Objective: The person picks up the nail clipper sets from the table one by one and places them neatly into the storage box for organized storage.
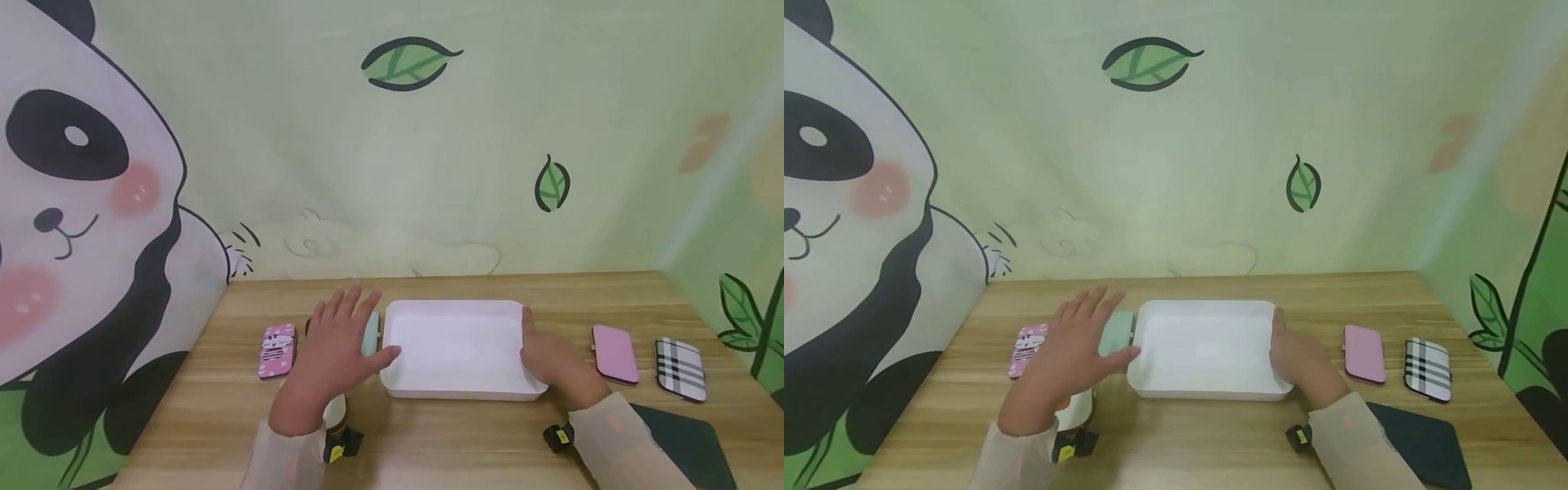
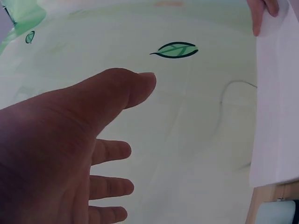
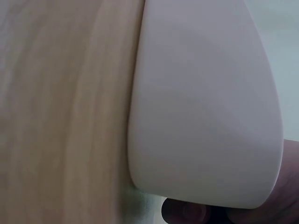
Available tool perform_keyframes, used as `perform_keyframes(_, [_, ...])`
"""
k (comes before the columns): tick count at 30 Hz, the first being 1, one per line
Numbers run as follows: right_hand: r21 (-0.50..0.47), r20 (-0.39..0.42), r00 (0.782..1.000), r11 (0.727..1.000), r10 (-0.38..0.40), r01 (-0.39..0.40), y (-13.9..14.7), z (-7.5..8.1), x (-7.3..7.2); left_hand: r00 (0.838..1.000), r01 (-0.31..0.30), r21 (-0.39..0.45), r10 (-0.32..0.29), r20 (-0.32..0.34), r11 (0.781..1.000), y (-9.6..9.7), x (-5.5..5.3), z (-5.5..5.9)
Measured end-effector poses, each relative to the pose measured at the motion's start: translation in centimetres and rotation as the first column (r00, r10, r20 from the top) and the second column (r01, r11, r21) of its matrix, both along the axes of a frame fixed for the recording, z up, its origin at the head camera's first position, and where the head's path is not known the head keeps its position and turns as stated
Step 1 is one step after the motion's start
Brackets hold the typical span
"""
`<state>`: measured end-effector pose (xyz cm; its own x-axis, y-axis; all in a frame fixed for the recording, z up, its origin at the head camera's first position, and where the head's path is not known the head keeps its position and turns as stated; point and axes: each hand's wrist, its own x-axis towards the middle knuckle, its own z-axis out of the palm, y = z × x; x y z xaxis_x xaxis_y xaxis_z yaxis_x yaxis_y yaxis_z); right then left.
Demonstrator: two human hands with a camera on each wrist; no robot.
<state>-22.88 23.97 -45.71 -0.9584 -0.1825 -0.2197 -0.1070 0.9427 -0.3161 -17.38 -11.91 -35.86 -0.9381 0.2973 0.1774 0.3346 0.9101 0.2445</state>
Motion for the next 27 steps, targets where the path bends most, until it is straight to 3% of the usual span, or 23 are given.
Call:
perform_keyframes(10, [-0.004, 0.018, 1.0, 1.0, -0.012, 0.012, -0.3, 0.2, -0.1, 0.999, 0.043, -0.015, -0.043, 0.024, 0.999, -1.8, -0.1, -1.1])
perform_keyframes(14, [-0.001, 0.034, 0.999, 1.0, -0.005, 0.005, -0.1, -0.2, 0.1, 0.996, 0.064, -0.039, -0.061, 0.061, 0.997, -2.4, 0.2, -2.1])
perform_keyframes(20, [-0.011, 0.033, 0.999, 1.0, -0.005, 0.005, 0.1, -0.5, 0.1, 0.995, 0.082, -0.07, -0.078, 0.063, 0.994, -4.2, 0.4, -3.6])
perform_keyframes(27, [-0.004, 0.016, 1.0, 1.0, 0.003, -0.003, 0.0, -0.1, 0.0, 0.988, 0.08, -0.063, -0.071, 0.14, 0.995, -6.8, 0.8, -4.2])
